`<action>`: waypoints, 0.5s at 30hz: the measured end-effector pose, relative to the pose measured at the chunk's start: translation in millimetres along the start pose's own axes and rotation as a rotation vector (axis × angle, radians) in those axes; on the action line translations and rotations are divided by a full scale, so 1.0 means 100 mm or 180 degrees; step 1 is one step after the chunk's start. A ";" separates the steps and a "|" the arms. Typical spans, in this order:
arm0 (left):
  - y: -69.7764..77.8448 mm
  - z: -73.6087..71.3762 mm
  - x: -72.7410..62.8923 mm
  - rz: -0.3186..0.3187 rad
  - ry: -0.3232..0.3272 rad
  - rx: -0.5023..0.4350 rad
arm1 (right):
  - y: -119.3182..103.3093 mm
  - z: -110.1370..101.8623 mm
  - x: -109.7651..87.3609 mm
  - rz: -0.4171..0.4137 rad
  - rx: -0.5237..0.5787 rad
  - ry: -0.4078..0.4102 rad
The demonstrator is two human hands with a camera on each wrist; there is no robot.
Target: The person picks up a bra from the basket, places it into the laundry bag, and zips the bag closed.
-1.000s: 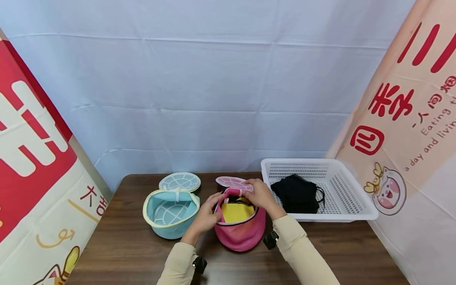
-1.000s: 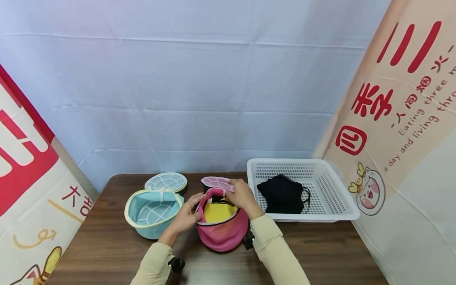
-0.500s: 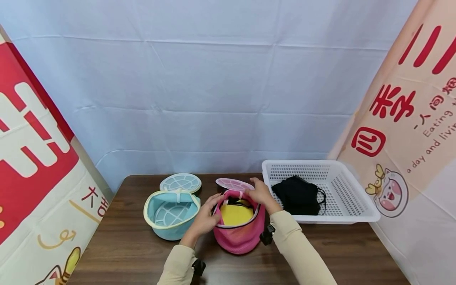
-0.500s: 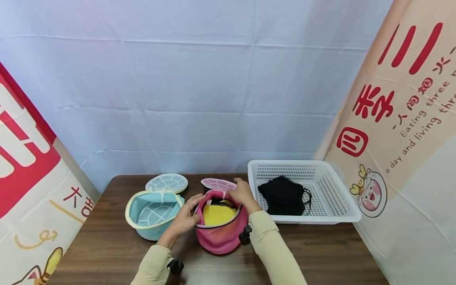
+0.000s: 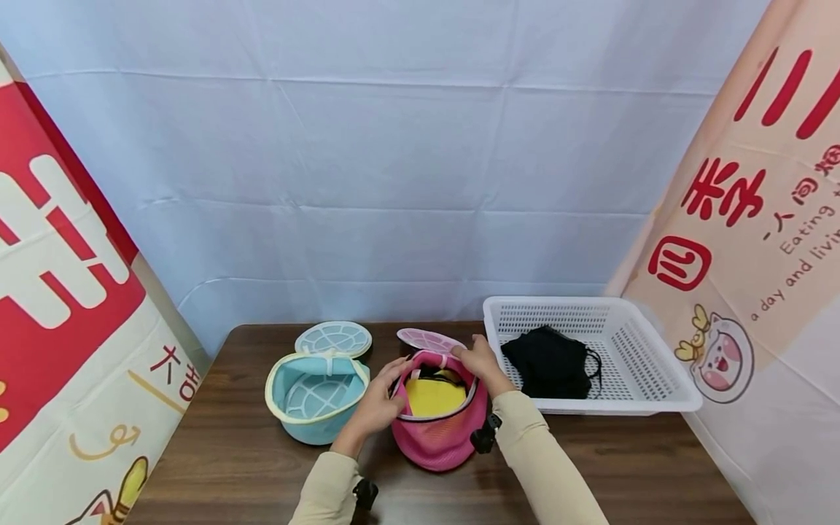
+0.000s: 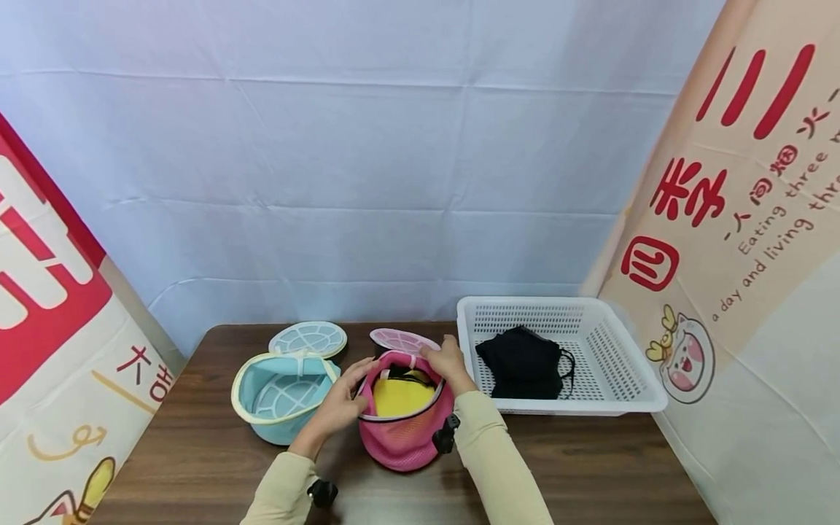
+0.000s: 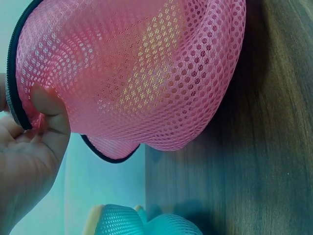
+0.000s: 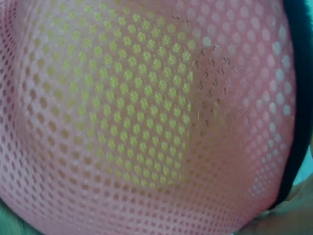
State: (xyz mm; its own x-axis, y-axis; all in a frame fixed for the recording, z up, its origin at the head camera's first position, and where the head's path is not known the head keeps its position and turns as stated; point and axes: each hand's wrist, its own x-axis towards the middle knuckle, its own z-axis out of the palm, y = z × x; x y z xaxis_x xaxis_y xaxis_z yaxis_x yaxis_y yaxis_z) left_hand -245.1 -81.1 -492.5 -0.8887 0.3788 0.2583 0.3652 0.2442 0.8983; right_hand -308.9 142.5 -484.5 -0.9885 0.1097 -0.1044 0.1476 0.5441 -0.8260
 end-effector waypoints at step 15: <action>0.26 -0.08 -0.05 0.0014 -0.0106 -0.0130 | 0.75 0.36 0.79 0.0221 -0.0054 -0.0141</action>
State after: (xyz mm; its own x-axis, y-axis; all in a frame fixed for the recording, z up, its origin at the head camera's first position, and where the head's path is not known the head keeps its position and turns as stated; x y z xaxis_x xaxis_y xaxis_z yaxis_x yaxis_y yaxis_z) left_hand -233.4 -83.5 -467.8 -0.8771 0.4095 0.2510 0.3569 0.2060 0.9111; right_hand -376.9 161.9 -575.0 -0.9763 0.1109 -0.1860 0.2161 0.5504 -0.8064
